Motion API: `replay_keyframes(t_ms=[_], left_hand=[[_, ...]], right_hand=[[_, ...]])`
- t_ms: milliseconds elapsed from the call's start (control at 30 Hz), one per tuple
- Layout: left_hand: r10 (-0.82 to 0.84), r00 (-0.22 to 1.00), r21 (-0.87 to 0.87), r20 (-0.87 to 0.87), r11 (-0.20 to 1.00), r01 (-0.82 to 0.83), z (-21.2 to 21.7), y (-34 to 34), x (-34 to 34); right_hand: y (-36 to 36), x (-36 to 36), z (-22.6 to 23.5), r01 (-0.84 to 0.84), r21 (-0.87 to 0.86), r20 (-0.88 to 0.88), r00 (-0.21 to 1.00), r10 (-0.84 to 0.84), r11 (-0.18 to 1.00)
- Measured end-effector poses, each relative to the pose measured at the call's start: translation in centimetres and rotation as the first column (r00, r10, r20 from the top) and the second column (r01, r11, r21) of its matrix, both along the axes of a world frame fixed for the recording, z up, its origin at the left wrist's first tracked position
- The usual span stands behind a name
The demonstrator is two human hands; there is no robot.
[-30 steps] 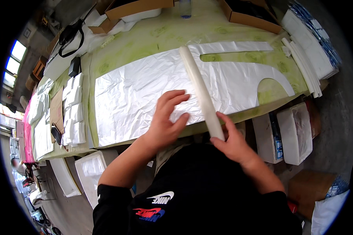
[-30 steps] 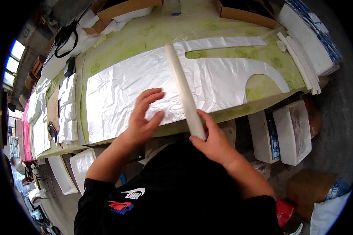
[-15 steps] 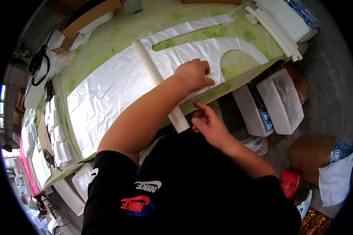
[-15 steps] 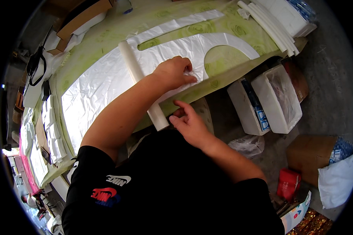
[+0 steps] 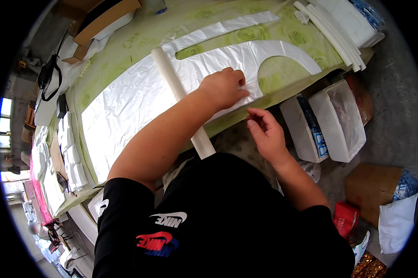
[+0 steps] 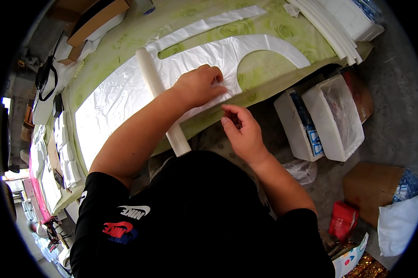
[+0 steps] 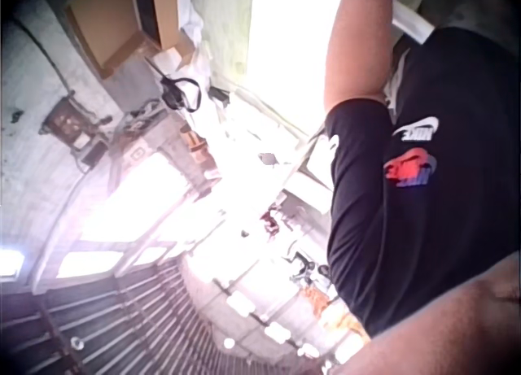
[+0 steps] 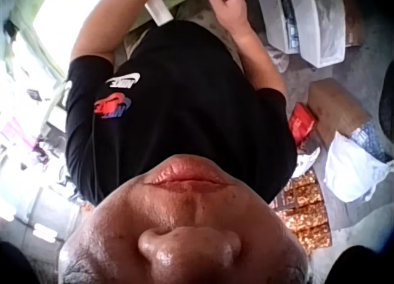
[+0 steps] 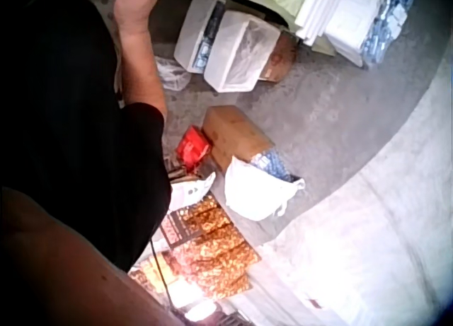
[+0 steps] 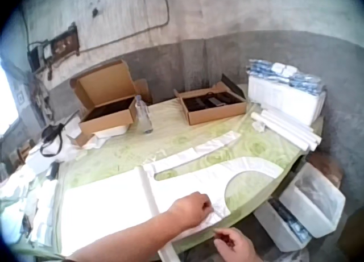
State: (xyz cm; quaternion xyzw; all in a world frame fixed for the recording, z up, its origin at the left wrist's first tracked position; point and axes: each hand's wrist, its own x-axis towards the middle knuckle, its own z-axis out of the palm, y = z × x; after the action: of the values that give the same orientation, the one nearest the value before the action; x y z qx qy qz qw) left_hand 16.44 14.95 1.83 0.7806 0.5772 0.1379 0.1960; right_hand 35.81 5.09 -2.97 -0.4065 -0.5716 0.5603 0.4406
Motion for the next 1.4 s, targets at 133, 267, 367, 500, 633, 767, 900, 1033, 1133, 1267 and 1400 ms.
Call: replay_keyframes(t_ms=[133,267,367,500,633,767,900,1033,1133,1267,1400], left_hand=[[0.157,0.973,-0.357,0.168,0.930,-0.088,1.0,1.7,-1.1],[0.429,0.803,-0.567,0.413,0.811,-0.142,2.2,1.6,-2.4],[0.516,0.649,-0.576,0.560,0.805,-0.142,1.7,1.1,-2.6],[0.560,0.655,-0.586,0.508,0.781,-0.213,1.6,1.2,-2.0],[0.511,0.651,-0.537,0.560,0.823,-0.185,1.4,0.4,-1.8],[0.494,0.623,-0.542,0.607,0.830,-0.131,0.3,1.0,-2.3],[0.502,0.631,-0.567,0.591,0.815,-0.118,0.5,1.1,-2.5],[0.576,0.586,-0.612,0.570,0.774,-0.165,1.0,1.2,-2.5],[0.652,0.480,-0.673,0.587,0.722,-0.158,1.3,1.4,-3.0],[0.685,0.361,-0.702,0.633,0.705,-0.107,0.7,1.4,-3.3],[0.691,0.297,-0.700,0.659,0.708,-0.093,0.8,1.4,-3.0]], right_hand=[[-0.6,0.1,-0.6,0.017,0.023,0.003,1.000,-0.017,1.000],[0.1,-0.3,0.6,0.008,0.237,0.082,0.996,-0.029,0.972],[3.1,-1.4,3.0,-0.042,0.278,0.143,0.990,0.002,0.960],[11.3,-2.4,4.1,-0.076,-0.337,-0.074,0.996,0.054,0.939],[14.0,-1.6,5.1,0.169,-0.248,-0.087,0.977,-0.196,0.954],[12.4,-0.7,3.1,0.134,0.072,0.220,0.964,-0.147,0.988],[10.6,-1.8,3.5,0.038,0.225,0.479,0.866,-0.144,0.974],[10.7,-1.4,4.1,-0.028,0.003,0.376,0.926,0.025,1.000],[9.7,0.8,5.0,-0.062,-0.071,0.428,0.900,0.087,0.996],[8.0,0.8,5.1,-0.009,0.230,0.410,0.908,-0.088,0.973],[9.4,-2.9,4.5,0.008,-0.086,0.054,0.999,-0.003,0.996]])
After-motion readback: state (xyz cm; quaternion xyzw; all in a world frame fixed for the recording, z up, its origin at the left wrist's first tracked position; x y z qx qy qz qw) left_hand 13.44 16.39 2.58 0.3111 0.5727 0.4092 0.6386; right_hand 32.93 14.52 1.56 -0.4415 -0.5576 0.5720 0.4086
